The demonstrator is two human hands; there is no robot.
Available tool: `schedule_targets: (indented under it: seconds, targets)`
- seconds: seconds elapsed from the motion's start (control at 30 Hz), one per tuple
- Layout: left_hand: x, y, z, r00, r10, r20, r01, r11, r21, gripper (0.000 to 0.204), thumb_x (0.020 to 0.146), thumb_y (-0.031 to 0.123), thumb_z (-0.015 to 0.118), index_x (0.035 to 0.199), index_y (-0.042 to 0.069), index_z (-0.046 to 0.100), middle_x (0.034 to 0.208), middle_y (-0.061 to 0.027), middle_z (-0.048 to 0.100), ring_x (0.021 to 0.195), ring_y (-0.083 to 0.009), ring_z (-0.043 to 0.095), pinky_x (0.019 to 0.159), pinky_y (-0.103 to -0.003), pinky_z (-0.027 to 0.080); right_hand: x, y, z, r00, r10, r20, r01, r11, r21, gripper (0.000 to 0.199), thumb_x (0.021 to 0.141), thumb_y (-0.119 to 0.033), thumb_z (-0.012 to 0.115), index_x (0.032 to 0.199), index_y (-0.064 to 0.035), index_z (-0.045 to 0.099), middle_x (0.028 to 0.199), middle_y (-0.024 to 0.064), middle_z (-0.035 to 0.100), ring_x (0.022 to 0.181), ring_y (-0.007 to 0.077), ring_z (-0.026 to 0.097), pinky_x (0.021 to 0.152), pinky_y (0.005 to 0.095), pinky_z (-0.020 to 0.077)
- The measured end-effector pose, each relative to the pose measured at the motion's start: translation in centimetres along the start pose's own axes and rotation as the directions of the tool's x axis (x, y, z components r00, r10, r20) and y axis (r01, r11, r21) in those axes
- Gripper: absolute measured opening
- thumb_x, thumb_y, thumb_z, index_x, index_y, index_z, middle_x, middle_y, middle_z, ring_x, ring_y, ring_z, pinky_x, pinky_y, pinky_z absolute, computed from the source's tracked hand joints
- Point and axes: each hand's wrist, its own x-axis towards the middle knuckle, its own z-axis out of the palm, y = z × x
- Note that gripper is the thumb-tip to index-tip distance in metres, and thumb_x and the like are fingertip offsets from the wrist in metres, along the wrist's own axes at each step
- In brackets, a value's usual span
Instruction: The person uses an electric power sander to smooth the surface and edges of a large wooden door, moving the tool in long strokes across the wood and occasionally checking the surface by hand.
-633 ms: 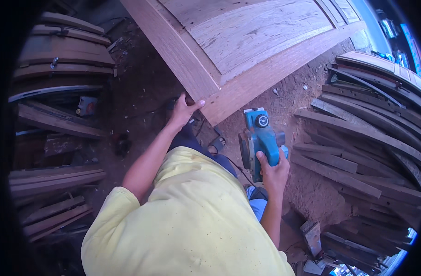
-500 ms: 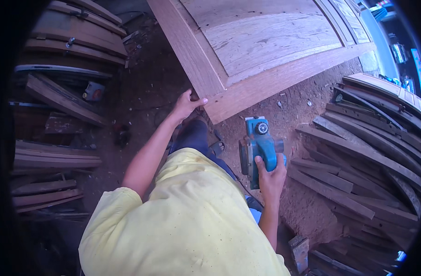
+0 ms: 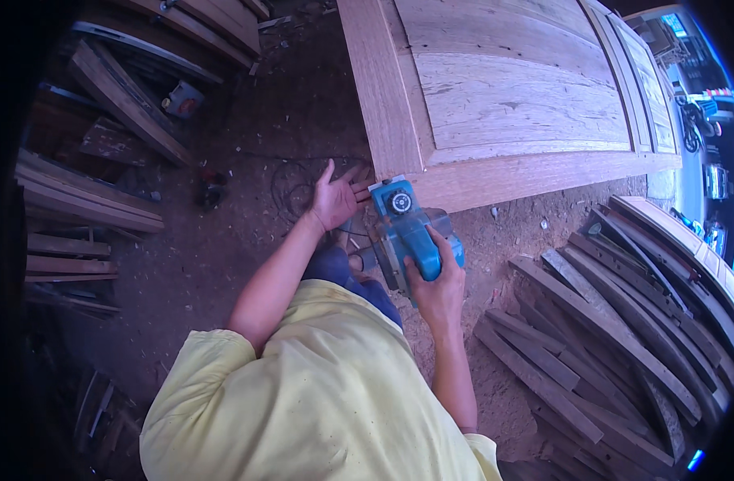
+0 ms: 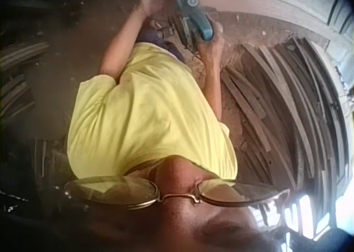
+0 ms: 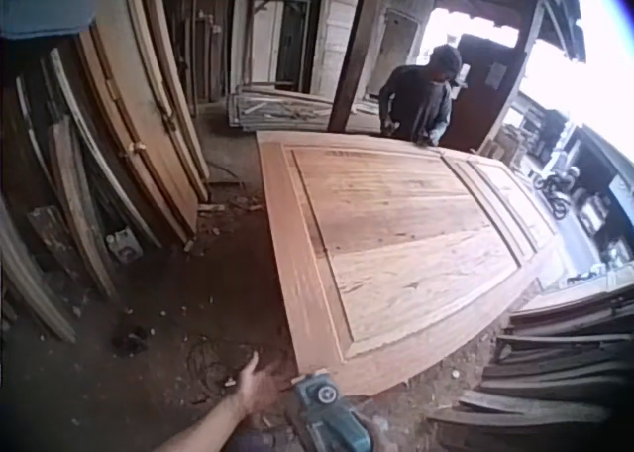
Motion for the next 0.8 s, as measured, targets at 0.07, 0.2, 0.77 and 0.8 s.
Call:
schedule_targets:
  seconds: [0.07,0.2,0.77,0.8]
  targets:
    - [-0.1,0.2,-0.3,0.999,-0.011,0.05,0.014,0.999,-0.042,0.11,0.101,0.089,0.034,0.178,0.014,0.01,0.157,-0.0353,0.054,0.145,-0.0442,0.055,0.129,-0.054,0.033,0.4,-0.4,0.5,1.0,0.028,0.003,-0.028,1.0,-0.005,0.063,0.089,-0.012,0.082,0.149,-0.0123,0.065,0.125,0.0263,0.077,0.115,0.0429,0.076,0.099,0.0482,0.0578]
    - [-0.1,0.2,-0.9,0.995,-0.041,0.096,0.048,0.996,-0.07,0.111,0.099,0.091,0.033,0.178,0.015,0.013,0.157,-0.0349,0.054,0.145,-0.0438,0.055,0.129,-0.054,0.032,1.5,-1.7,1.2,1.0,0.025,-0.016,-0.025,0.998,-0.05,0.064,0.087,-0.006,0.076,0.15,-0.0116,0.066,0.125,0.0266,0.077,0.115,0.0425,0.077,0.1,0.0473,0.0579]
    - [-0.3,-11.7,-2.1,0.943,-0.264,0.204,-0.023,0.558,0.829,0.093,0.094,0.008,0.063,0.177,0.014,0.021,0.157,-0.0141,0.064,0.141,-0.0228,0.059,0.124,-0.043,0.039,16.7,-8.1,7.1,0.969,-0.225,-0.098,0.223,0.974,-0.031,0.057,0.087,-0.008,0.076,0.143,0.0006,0.067,0.124,0.0301,0.075,0.117,0.0477,0.073,0.101,0.0499,0.0556]
    - [-0.4,-12.6,-2.2,0.917,-0.301,0.263,-0.121,0.419,0.9,0.098,0.092,0.005,0.065,0.177,0.013,0.019,0.156,-0.0141,0.065,0.138,-0.0225,0.062,0.123,-0.042,0.041,18.4,-8.8,7.5,0.97,-0.223,-0.101,0.221,0.975,-0.029,0.057,0.087,-0.01,0.078,0.141,0.0008,0.067,0.123,0.0304,0.075,0.116,0.0482,0.072,0.101,0.0505,0.0553]
